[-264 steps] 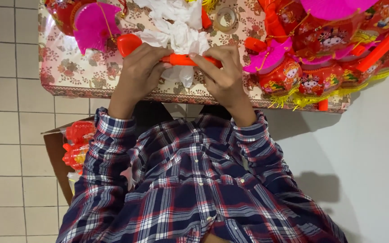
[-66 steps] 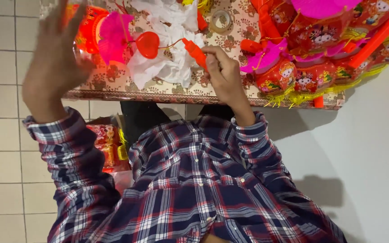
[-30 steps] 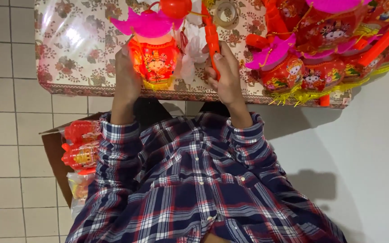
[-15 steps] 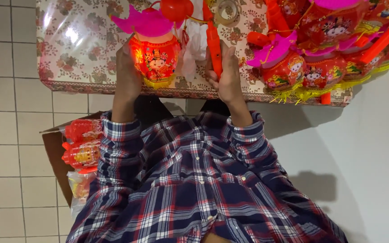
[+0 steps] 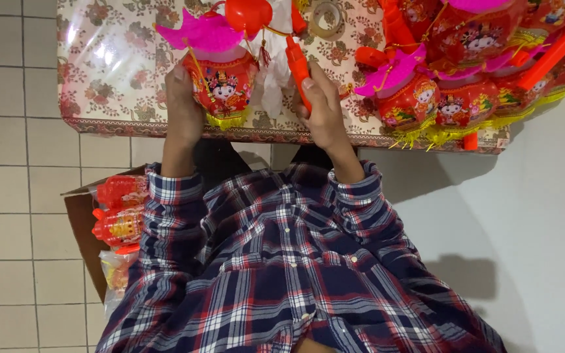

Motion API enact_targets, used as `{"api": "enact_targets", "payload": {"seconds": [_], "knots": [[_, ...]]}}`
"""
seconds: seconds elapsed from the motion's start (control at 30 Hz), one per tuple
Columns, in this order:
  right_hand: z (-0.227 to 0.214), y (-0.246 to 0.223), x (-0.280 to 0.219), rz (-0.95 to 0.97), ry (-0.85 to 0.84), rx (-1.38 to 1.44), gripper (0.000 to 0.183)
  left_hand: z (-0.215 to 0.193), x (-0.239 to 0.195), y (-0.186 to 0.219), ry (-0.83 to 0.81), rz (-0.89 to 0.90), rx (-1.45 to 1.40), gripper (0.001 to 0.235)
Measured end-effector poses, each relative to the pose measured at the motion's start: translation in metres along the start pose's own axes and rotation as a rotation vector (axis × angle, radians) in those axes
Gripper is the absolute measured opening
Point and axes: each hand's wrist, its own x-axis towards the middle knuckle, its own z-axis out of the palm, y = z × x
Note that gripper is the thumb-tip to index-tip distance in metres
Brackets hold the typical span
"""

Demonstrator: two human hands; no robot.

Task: Assembling decorative lanterns by applying glue and attaching plastic handles.

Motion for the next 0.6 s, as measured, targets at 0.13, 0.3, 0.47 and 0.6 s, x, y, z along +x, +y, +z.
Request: {"api": "enact_targets", "payload": {"seconds": [0.13, 0.3, 0.47, 0.6], "knots": [[-0.003, -0.001, -0.005, -0.074, 0.046, -0.018, 0.041, -0.011, 0.005, 0.049, -0.102, 0.104, 0.093, 0.086], [-0.012, -0.017, -0.017, -0.17, 0.025, -0.271, 0.05, -0.06, 0.005, 0.101, -0.055, 0.204, 0.442, 0.067], [-0.017, -0.037, -0.017, -0.262, 0.042, -0.518, 0.045, -0.108, 0.008, 0.093, -0.053, 0.452, 0.854, 0.092], [-0.017, -0.038, -0.01, -0.287, -0.041, -0.639, 0.045, -0.12, 0.008, 0.084, -0.083, 0.395, 0.877, 0.086]]}}
